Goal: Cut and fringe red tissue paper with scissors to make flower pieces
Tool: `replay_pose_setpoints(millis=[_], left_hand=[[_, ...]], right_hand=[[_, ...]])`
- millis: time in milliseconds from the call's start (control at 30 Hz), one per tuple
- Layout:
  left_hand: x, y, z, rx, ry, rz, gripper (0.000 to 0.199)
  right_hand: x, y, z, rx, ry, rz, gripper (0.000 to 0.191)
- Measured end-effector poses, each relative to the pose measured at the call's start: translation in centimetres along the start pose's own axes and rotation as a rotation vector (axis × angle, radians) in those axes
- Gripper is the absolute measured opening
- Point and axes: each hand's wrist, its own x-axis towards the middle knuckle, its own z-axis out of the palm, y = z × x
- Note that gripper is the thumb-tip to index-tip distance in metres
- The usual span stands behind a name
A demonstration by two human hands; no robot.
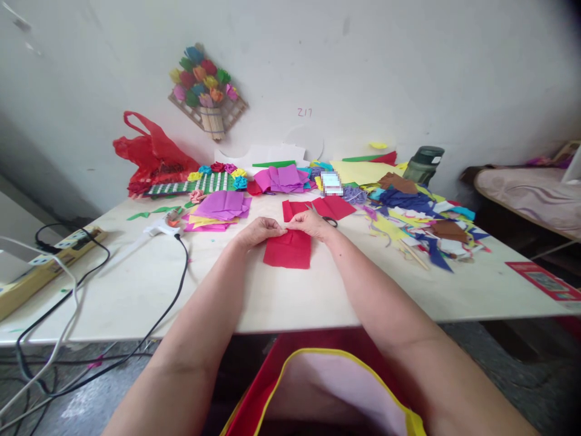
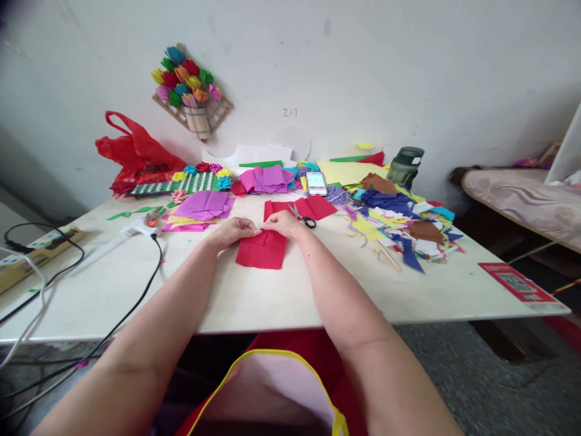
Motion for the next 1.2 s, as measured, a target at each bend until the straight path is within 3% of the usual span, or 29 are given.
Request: replay_pose_setpoints(millis=[133, 300, 433, 567, 733, 933, 1067, 1200], left_hand=[[-0.2, 0.3, 0.3, 0.025, 0.014, 0.0, 0.035], [-0.2, 0.3, 0.4, 0.053, -0.05, -0.004, 0.036], [-0.2, 0.3, 0.5, 0.1, 0.0, 0.039, 0.036], [-0.3, 0.4, 0.6, 0.141, 0.028, 0.052, 0.039], [-0.2, 0.3, 0.7, 0.18, 0.052, 0.096, 0.043], [0.0, 0.1, 1.4, 0.19, 0.181, 0.106, 0.045], [0.7, -0.2, 1.4, 0.213, 0.321, 0.135, 0.042], [1.2, -0.6, 1.1, 0.186, 0.474, 0.185, 0.037]], right_hand=[[0.3, 0.3, 0.0, -0.002, 0.004, -0.019, 0.04], [0.1, 0.0, 0.2, -0.035, -0.02, -0.049, 0.039], [0.1, 0.0, 0.0, -0.043, 0.053, -0.061, 0.045], [0.3, 0.3, -0.4, 0.125, 0.119, -0.016, 0.049], [0.2, 0.5, -0.4, 0.261, 0.041, 0.024, 0.037], [0.5, 0.8, 0.2, 0.252, 0.141, 0.056, 0.03], [0.8, 0.9, 0.6, 0.532, 0.189, 0.053, 0.035], [0.8, 0.6, 0.8, 0.71, 0.099, 0.095, 0.04]])
